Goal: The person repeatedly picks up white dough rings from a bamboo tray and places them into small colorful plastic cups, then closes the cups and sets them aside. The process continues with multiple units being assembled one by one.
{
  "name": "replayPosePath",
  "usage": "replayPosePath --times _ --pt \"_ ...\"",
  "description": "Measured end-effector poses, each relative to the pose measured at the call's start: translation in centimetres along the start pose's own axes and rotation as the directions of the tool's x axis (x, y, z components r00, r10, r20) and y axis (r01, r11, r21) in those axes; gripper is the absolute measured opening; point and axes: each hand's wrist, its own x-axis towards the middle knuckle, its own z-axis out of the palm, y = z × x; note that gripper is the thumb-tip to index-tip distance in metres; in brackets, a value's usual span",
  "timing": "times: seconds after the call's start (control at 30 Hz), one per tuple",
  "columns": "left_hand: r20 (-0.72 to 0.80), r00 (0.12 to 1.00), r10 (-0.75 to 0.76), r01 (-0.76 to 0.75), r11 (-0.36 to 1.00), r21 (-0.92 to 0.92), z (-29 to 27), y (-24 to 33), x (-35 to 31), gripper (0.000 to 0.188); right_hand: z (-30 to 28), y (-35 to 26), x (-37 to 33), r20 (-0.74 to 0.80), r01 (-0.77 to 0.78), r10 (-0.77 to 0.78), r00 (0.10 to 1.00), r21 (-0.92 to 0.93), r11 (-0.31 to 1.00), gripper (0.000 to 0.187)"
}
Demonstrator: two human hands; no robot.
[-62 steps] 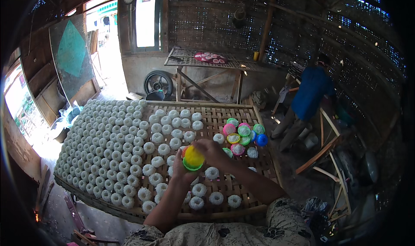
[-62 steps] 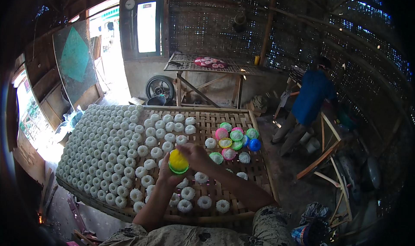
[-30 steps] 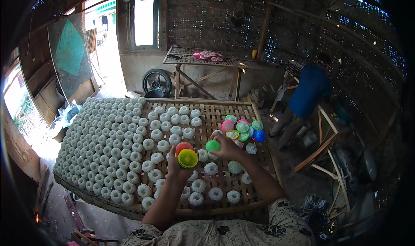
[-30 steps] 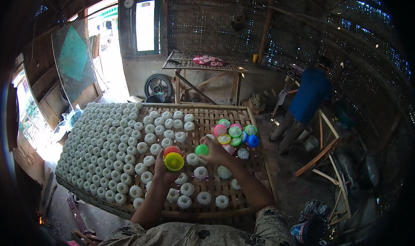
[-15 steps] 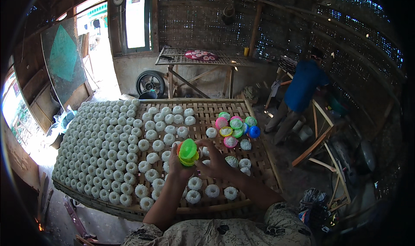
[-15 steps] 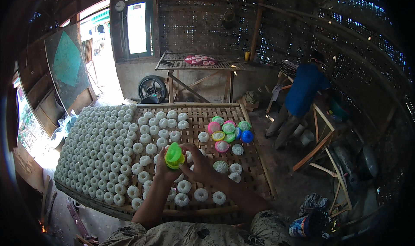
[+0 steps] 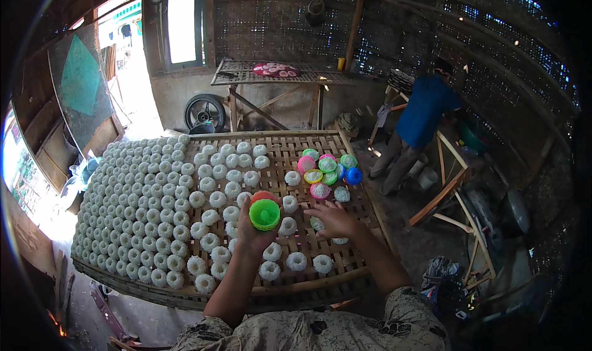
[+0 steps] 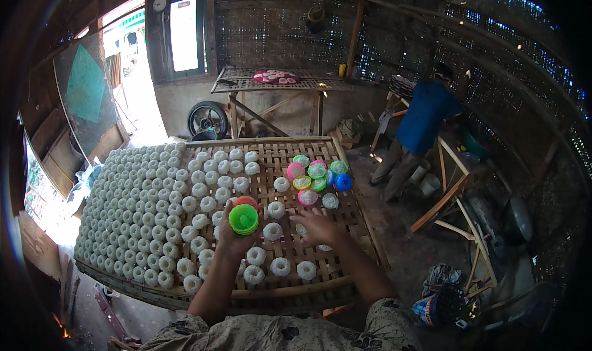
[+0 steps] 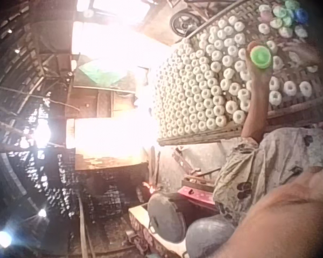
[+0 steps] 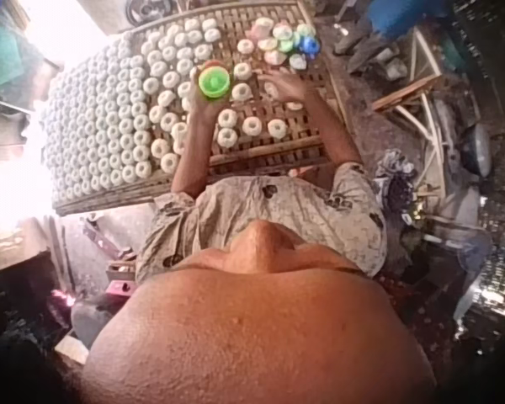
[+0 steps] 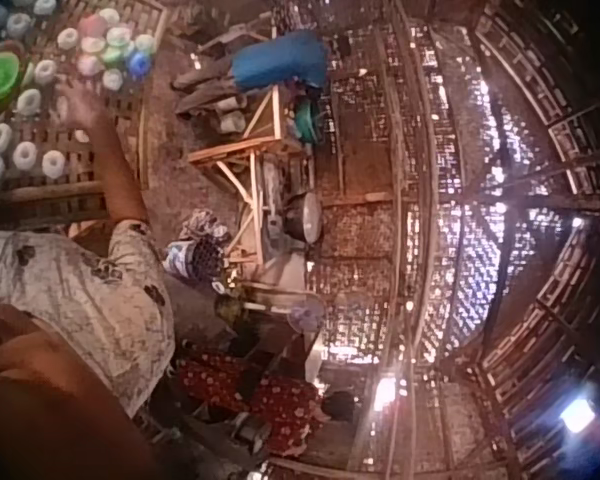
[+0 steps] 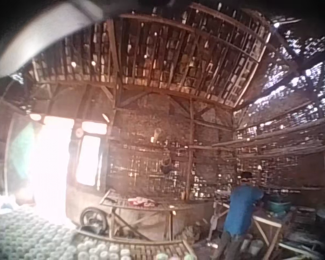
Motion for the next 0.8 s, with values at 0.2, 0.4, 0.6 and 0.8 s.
replayPosePath --times 0.2,0.4,0.6,0.8 --pt "0.038 0.999 0.035 -0.032 0.998 -0.057 -1.1 0.8 -0.4 0.051 -0.3 -2.2 1.2 -0.321 0.054 0.116 0.940 0.476 0.878 0.053" --pt "0.011 0.994 0.107 -0.107 0.994 -0.027 -0.7 0.6 -1.6 0.052 2.7 -2.3 0.5 -0.379 0.022 0.155 0.912 0.422 0.906 0.053" --pt "0.031 0.805 0.592 -0.557 0.738 0.382 -0.6 -3.2 -0.6 0.052 1.0 -10.1 0.8 -0.321 0.405 0.534 0.782 0.913 -0.043 0.045" --pt "0.688 0.311 0.656 -0.826 -0.173 0.537 1.2 -8.3 -1.4 0.064 2.5 -10.8 -0.1 0.055 0.287 0.361 0.931 0.500 -0.817 0.036"
